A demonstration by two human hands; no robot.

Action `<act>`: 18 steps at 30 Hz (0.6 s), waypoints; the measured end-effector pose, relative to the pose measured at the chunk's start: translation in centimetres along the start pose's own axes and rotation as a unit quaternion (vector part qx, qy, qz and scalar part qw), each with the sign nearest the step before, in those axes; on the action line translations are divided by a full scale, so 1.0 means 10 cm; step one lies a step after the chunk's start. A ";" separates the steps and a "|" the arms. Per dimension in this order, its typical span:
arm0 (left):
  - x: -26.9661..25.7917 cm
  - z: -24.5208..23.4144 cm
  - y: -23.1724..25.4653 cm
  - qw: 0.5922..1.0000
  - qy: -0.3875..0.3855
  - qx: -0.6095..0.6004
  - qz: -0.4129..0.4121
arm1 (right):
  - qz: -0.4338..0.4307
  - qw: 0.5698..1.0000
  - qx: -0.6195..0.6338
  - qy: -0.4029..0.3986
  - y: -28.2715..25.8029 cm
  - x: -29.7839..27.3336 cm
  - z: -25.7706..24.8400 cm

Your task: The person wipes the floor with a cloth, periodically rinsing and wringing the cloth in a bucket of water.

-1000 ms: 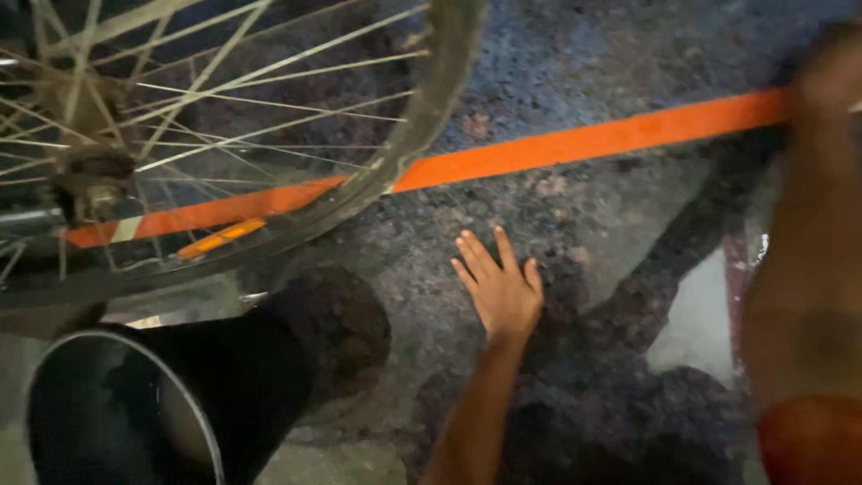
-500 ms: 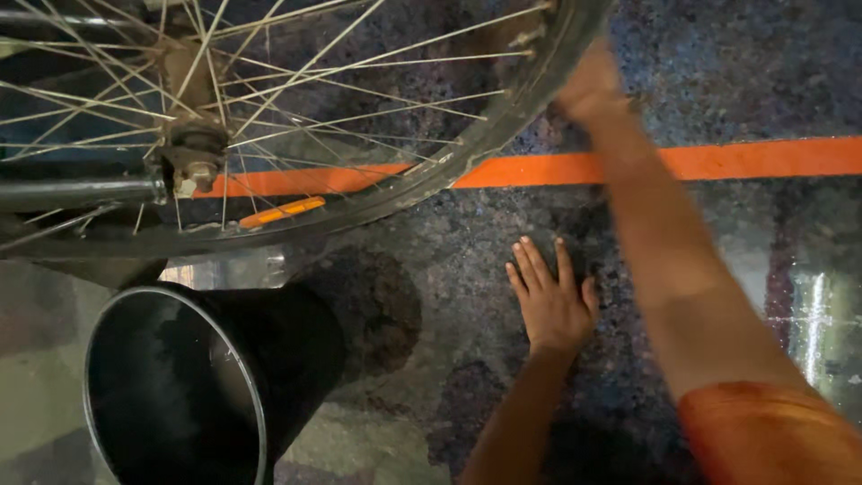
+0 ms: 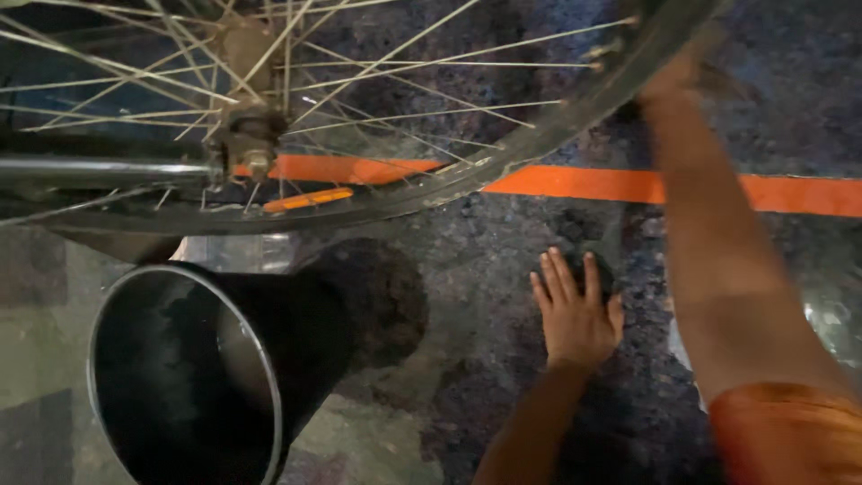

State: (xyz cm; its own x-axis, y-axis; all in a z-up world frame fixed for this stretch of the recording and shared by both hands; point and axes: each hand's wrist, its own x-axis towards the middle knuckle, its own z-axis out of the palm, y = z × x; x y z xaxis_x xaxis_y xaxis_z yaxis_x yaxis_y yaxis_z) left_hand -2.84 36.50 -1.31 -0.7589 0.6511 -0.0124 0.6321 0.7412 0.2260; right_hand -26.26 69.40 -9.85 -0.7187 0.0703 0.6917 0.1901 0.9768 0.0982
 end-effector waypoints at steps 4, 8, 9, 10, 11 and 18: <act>0.00 0.00 0.01 1.000 -0.016 0.017 0.000 | -0.107 0.991 -0.020 0.072 -0.52 0.21 0.42; 0.02 0.02 -0.02 0.997 -0.012 0.074 0.010 | -0.108 0.983 -0.002 0.147 -0.70 0.22 0.42; -0.01 0.02 0.00 0.997 -0.013 0.070 0.007 | -0.116 0.989 -0.005 0.092 -0.76 0.15 0.30; -0.01 0.01 -0.02 0.998 -0.008 0.069 0.010 | -0.121 0.992 -0.010 0.040 -0.78 0.16 0.21; 0.00 0.01 -0.02 0.998 -0.002 0.069 0.014 | -0.121 0.992 -0.012 0.041 -0.76 0.23 0.15; 0.01 0.02 -0.01 1.000 0.008 0.014 0.009 | -0.035 0.999 -0.002 -0.001 -0.11 -0.04 -0.16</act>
State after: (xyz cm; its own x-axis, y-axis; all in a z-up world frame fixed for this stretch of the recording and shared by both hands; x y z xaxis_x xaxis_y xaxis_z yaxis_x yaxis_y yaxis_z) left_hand -2.97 36.55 -1.56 -0.7490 0.6625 0.0065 0.6501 0.7331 0.1997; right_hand -25.11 67.98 -9.03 -0.7324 0.0026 0.6809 0.1425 0.9784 0.1496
